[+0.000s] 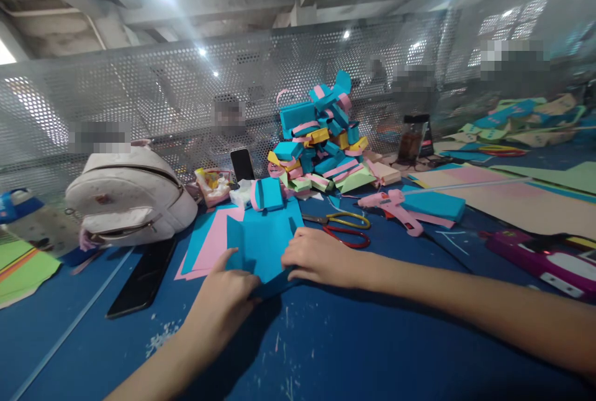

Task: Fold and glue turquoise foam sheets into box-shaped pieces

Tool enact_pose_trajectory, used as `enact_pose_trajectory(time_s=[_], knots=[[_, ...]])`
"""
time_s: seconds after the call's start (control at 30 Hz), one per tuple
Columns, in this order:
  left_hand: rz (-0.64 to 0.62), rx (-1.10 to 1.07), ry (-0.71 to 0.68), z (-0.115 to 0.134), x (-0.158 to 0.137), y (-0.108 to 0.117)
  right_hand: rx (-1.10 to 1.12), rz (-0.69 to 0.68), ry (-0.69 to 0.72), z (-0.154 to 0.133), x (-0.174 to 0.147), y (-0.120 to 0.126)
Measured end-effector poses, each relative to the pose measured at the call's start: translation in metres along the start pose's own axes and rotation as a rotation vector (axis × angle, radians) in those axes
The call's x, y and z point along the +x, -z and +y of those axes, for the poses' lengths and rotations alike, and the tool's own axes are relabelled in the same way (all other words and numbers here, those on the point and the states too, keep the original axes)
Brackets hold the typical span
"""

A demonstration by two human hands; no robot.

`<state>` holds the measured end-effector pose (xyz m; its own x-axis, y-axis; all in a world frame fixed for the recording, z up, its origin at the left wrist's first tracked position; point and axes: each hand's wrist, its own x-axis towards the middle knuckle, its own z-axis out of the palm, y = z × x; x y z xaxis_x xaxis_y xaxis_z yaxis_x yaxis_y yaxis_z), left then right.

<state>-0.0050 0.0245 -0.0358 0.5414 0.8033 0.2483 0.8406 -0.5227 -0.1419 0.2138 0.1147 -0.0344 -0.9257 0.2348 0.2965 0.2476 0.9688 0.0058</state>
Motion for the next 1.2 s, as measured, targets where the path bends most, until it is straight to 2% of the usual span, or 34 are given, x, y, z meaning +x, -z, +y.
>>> enact_pose_trajectory(time_s=[0.17, 0.47, 0.6, 0.73, 0.83, 0.93, 1.0, 1.1, 1.2], knots=[[-0.091, -0.019, 0.009, -0.001, -0.002, 0.006, 0.067, -0.042, -0.046, 0.004, -0.002, 0.006], [-0.038, -0.052, 0.01, -0.001, -0.002, -0.002, 0.181, -0.006, -0.145, 0.002, -0.002, 0.005], [-0.081, -0.02, 0.018, 0.002, 0.0, 0.004, 0.171, 0.017, -0.172, 0.009, -0.002, 0.014], [-0.076, -0.015, 0.002, 0.012, 0.001, 0.012, 0.226, -0.021, -0.162, 0.009, -0.002, 0.02], [-0.092, -0.005, -0.008, 0.02, 0.001, 0.016, 0.27, -0.029, -0.124, 0.005, -0.002, 0.021], [-0.168, -0.073, 0.02, 0.021, 0.001, 0.024, 0.199, -0.022, -0.05, 0.004, -0.002, 0.021], [-0.181, -0.219, 0.076, 0.015, 0.001, 0.031, 0.062, -0.008, 0.067, 0.004, -0.002, 0.02], [-0.106, -0.412, 0.193, 0.001, 0.003, 0.038, -0.203, 0.069, 0.279, 0.003, -0.001, 0.018], [-0.057, -0.409, 0.241, -0.012, 0.005, 0.037, -0.362, 0.203, 0.382, -0.002, 0.001, 0.014]])
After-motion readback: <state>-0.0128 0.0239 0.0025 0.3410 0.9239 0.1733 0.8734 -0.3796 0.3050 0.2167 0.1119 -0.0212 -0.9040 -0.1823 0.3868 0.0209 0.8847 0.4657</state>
